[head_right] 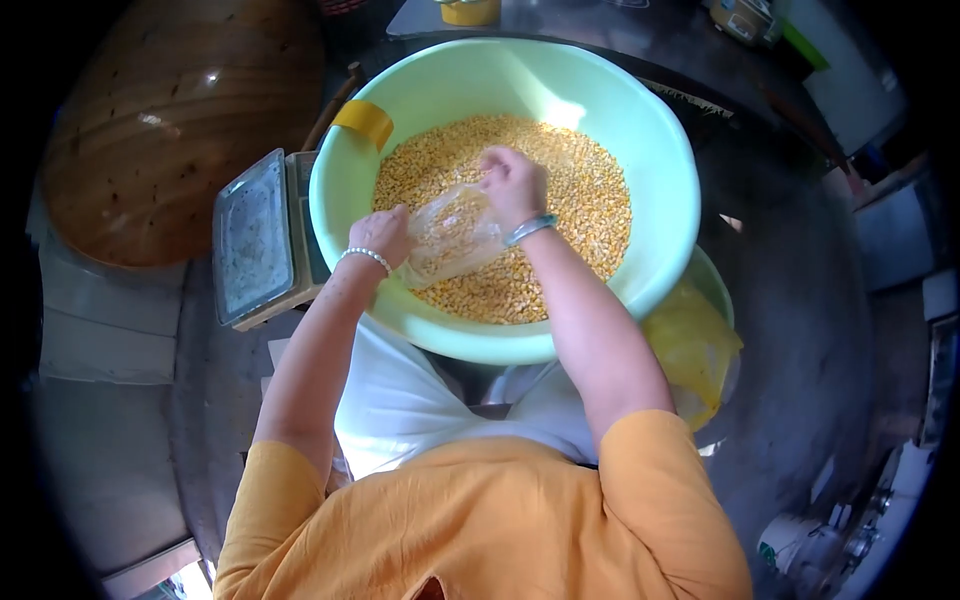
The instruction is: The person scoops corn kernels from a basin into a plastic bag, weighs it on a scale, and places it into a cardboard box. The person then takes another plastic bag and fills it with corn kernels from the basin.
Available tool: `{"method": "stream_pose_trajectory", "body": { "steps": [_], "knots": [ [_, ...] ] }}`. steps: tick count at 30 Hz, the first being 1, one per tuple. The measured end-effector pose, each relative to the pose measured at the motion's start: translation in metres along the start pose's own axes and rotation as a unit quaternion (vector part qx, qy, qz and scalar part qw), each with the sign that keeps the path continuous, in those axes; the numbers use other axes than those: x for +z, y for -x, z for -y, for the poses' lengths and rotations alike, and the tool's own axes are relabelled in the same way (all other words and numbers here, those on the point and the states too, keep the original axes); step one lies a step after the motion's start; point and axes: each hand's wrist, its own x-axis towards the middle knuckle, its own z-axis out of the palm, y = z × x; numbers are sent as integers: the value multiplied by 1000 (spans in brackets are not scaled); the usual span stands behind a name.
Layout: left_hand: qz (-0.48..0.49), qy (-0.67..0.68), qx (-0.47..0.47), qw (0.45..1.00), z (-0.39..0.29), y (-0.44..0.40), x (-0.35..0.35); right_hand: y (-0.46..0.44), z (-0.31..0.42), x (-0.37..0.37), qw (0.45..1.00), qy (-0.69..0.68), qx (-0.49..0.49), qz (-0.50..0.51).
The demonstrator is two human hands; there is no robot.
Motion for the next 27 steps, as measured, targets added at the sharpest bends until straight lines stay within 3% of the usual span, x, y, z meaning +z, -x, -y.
{"method": "stream_pose_trajectory", "body": {
  "steps": [2, 5, 10, 13, 15, 18, 23, 27],
  "knots": [
    [-6, 0, 3, 1000, 2, 0, 1, -22, -25, -18, 991, -58, 58, -105],
    [-30, 28, -13, 999, 1, 2, -5, -43, -83, -44, 977, 92, 94, -165],
    [-67, 80, -82, 991, -1, 0, -4, -28, -127, -44, 948, 264, 144, -107],
    [7, 47, -61, 997, -5, 6, -12, -33, -128, -46, 926, 340, 161, -36],
    [3, 57, -19, 998, 1, 0, 1, -48, -122, -50, 897, 399, 187, 31],
    [13, 49, 25, 998, 1, 6, -4, -78, -89, -47, 889, 434, 120, 79],
    [-1, 67, 53, 996, 7, 0, 6, -129, -80, -2, 804, 541, -22, 246],
    [11, 75, 52, 996, 7, -1, 4, -142, -80, 76, 780, 511, -231, 278]
  ]
}}
